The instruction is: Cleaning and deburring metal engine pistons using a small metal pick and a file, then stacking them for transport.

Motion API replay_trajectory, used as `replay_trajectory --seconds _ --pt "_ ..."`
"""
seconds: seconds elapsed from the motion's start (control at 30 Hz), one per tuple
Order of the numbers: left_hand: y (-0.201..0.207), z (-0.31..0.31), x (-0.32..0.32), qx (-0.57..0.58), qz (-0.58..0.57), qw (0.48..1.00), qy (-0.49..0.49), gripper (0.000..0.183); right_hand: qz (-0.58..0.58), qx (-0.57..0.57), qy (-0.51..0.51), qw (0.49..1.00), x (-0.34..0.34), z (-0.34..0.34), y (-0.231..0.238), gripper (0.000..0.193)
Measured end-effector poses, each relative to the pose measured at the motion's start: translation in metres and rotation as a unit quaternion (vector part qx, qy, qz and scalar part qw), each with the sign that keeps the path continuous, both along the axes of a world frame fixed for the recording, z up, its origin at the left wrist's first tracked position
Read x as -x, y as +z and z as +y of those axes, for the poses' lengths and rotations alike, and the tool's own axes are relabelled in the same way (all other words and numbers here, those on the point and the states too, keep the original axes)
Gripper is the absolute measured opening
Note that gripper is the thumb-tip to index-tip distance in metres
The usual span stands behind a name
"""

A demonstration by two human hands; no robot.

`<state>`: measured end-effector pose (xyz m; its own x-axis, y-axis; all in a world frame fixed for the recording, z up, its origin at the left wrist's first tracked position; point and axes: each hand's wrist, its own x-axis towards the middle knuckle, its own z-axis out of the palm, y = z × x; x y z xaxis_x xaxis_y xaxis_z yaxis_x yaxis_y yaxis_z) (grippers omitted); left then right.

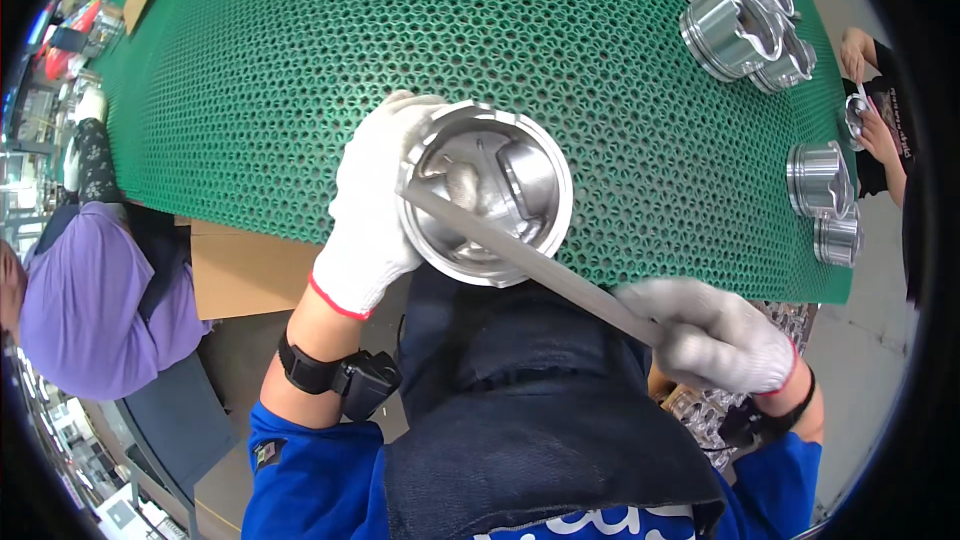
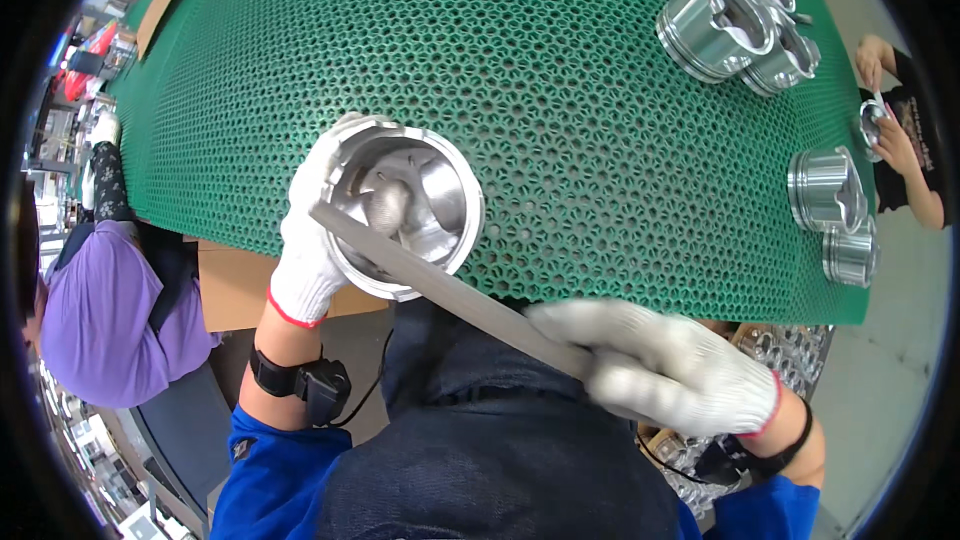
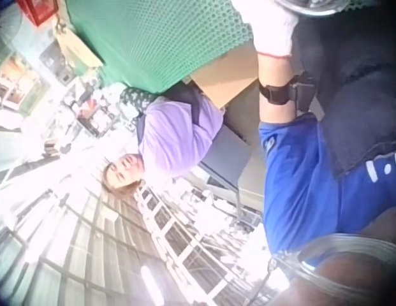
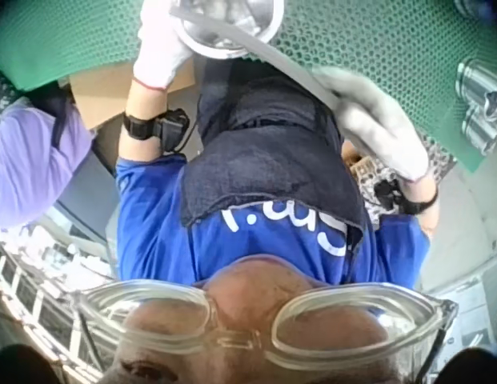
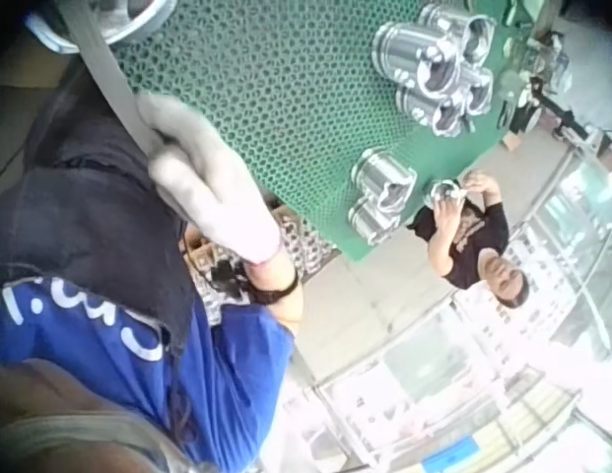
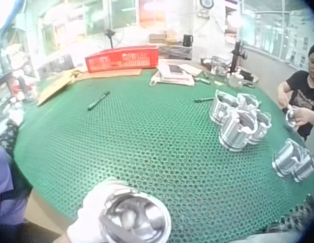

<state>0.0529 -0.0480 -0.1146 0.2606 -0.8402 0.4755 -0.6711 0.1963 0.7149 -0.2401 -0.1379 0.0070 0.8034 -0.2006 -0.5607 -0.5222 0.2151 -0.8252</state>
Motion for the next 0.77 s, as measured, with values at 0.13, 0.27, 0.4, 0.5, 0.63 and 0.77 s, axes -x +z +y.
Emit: replay_trajectory --seconds 0.13,0.27,0.4,0.5,0.63,0.77 --pt "0.004 0.000 -0.004 -0.073 -0.008 0.997 -0.032 0.043 -0.113 0.415 0.104 0.897 -0.050 -0.006 -0.009 0.050" --pt "0.000 0.001 0.005 -0.050 0.174 0.983 0.021 0.038 -0.050 0.748 0.198 0.632 -0.063 -0.022 0.010 0.062" --pt "0.025 -0.009 0.005 -0.156 0.134 0.977 -0.056 0.036 -0.101 0.802 0.168 0.564 -0.113 -0.035 0.002 0.058" --pt "0.022 -0.011 -0.017 -0.053 -0.012 0.996 -0.077 0.045 -0.131 0.830 0.143 0.523 -0.141 -0.054 -0.012 0.054" --pt "0.031 -0.018 -0.036 -0.217 0.149 0.939 -0.222 0.052 -0.137 0.780 0.222 0.569 -0.070 -0.065 0.002 0.045" --pt "0.031 -0.023 -0.050 -0.242 -0.015 0.932 -0.271 0.065 -0.129 0.795 0.247 0.539 -0.066 -0.075 -0.011 0.045"
